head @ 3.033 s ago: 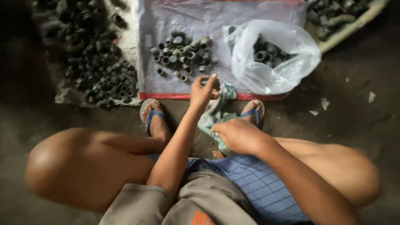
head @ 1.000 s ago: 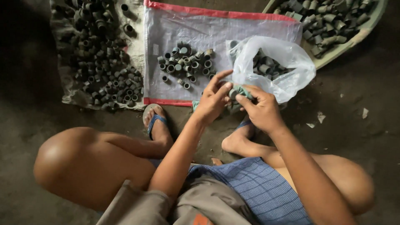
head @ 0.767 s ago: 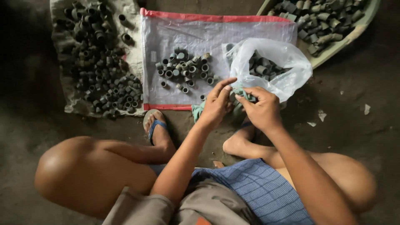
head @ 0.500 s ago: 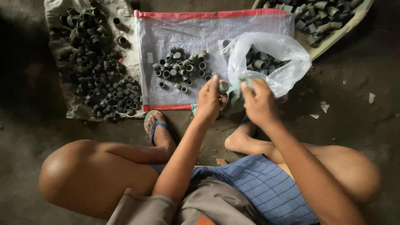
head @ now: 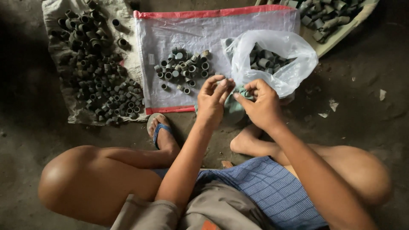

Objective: The person sits on the floor and wipes small cylindrical metal parts with a cloth, then places them into a plastic bag. The person handles the parts one at a time, wiping each before transferring it to the bag.

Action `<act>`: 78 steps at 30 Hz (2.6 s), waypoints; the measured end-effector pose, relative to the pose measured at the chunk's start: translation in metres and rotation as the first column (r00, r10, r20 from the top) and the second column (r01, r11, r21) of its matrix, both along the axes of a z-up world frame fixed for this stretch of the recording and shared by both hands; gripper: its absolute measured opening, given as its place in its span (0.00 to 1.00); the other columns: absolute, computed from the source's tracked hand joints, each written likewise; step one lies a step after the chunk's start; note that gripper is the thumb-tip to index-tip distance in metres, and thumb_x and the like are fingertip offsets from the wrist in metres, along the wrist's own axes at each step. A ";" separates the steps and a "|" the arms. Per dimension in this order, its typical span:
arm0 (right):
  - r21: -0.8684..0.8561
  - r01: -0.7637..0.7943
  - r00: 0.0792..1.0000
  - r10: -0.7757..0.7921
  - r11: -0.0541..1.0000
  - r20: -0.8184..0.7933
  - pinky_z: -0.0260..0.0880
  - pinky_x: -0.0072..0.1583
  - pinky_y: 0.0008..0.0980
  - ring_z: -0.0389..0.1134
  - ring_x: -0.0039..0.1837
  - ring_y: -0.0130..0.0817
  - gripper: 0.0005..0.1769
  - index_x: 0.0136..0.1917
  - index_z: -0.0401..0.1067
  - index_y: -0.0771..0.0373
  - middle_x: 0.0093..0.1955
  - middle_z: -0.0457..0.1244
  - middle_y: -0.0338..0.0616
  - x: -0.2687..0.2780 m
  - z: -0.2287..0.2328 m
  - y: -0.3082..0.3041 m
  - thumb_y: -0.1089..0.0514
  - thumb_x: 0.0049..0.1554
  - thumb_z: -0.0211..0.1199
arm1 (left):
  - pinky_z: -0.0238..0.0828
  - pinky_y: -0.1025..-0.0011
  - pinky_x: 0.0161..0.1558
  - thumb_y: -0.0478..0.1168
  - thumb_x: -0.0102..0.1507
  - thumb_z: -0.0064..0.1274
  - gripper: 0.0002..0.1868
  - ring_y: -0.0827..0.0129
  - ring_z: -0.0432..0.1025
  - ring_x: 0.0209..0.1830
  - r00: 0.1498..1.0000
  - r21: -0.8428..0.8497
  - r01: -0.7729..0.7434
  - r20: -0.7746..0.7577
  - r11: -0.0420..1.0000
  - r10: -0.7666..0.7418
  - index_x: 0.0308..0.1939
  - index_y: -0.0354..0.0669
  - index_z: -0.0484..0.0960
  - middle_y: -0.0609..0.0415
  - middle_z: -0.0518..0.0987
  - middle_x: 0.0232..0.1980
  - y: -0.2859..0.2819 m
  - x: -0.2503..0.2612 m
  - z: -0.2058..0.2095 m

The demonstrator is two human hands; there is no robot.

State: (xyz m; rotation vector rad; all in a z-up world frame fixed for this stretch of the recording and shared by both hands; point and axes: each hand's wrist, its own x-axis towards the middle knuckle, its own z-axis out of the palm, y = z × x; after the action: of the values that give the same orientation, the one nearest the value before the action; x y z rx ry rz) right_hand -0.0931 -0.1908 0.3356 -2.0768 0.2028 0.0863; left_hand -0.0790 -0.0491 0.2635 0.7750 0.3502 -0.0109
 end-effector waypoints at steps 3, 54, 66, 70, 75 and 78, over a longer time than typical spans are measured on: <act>-0.021 0.037 0.999 -0.037 0.999 0.003 0.74 0.38 0.28 0.74 0.43 0.30 0.12 0.51 0.77 0.56 0.38 0.70 0.42 -0.002 0.009 0.006 0.59 0.53 0.74 | 0.78 0.68 0.53 0.35 0.66 0.62 0.14 0.68 0.78 0.47 1.000 0.045 0.015 0.023 0.999 -0.016 0.54 0.37 0.80 0.50 0.82 0.46 -0.014 -0.010 0.002; -0.141 -0.383 0.873 0.308 0.913 -0.378 0.74 0.47 0.49 0.74 0.44 0.54 0.16 0.59 0.77 0.50 0.33 0.69 0.57 0.013 0.033 -0.018 0.56 0.61 0.53 | 0.80 0.65 0.43 0.41 0.59 0.64 0.13 0.59 0.81 0.39 0.915 0.557 0.213 -0.403 0.803 0.036 0.45 0.41 0.81 0.50 0.80 0.39 0.034 0.010 -0.189; -0.053 -0.060 0.987 0.067 0.997 0.143 0.73 0.47 0.38 0.73 0.46 0.40 0.04 0.46 0.78 0.61 0.39 0.69 0.48 0.023 0.018 -0.006 0.61 0.62 0.63 | 0.70 0.79 0.35 0.33 0.63 0.63 0.11 0.80 0.73 0.32 0.970 0.112 0.232 0.050 0.966 -0.239 0.48 0.37 0.82 0.58 0.79 0.33 -0.007 0.004 -0.012; 0.254 0.387 0.920 -0.354 0.886 -0.168 0.69 0.24 0.27 0.65 0.26 0.29 0.14 0.41 0.72 0.60 0.27 0.62 0.47 0.017 -0.013 -0.011 0.54 0.67 0.58 | 0.75 0.76 0.42 0.29 0.63 0.64 0.16 0.75 0.76 0.38 0.963 0.007 0.219 0.162 0.976 -0.217 0.53 0.32 0.80 0.49 0.82 0.39 -0.011 -0.008 0.004; 0.204 0.243 0.969 -0.228 0.948 -0.094 0.68 0.27 0.33 0.69 0.34 0.34 0.16 0.41 0.76 0.62 0.29 0.65 0.52 0.004 0.021 0.004 0.54 0.68 0.57 | 0.80 0.71 0.50 0.25 0.61 0.65 0.24 0.70 0.79 0.50 0.935 0.078 0.215 0.271 0.973 -0.228 0.60 0.34 0.77 0.46 0.83 0.51 -0.003 -0.002 0.013; 0.101 -0.007 0.998 0.013 0.995 -0.058 0.70 0.33 0.30 0.73 0.37 0.34 0.14 0.43 0.79 0.60 0.29 0.68 0.51 0.000 0.023 -0.003 0.56 0.68 0.57 | 0.80 0.71 0.53 0.28 0.63 0.64 0.26 0.71 0.77 0.55 0.922 0.318 0.167 0.286 0.933 -0.263 0.65 0.40 0.78 0.50 0.80 0.55 0.004 -0.003 0.021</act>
State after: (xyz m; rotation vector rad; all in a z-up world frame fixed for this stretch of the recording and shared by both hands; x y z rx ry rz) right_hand -0.0928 -0.1938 0.3589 -1.9765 0.2198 0.1607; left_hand -0.0818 -0.0452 0.2841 1.0855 -0.0542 -0.0415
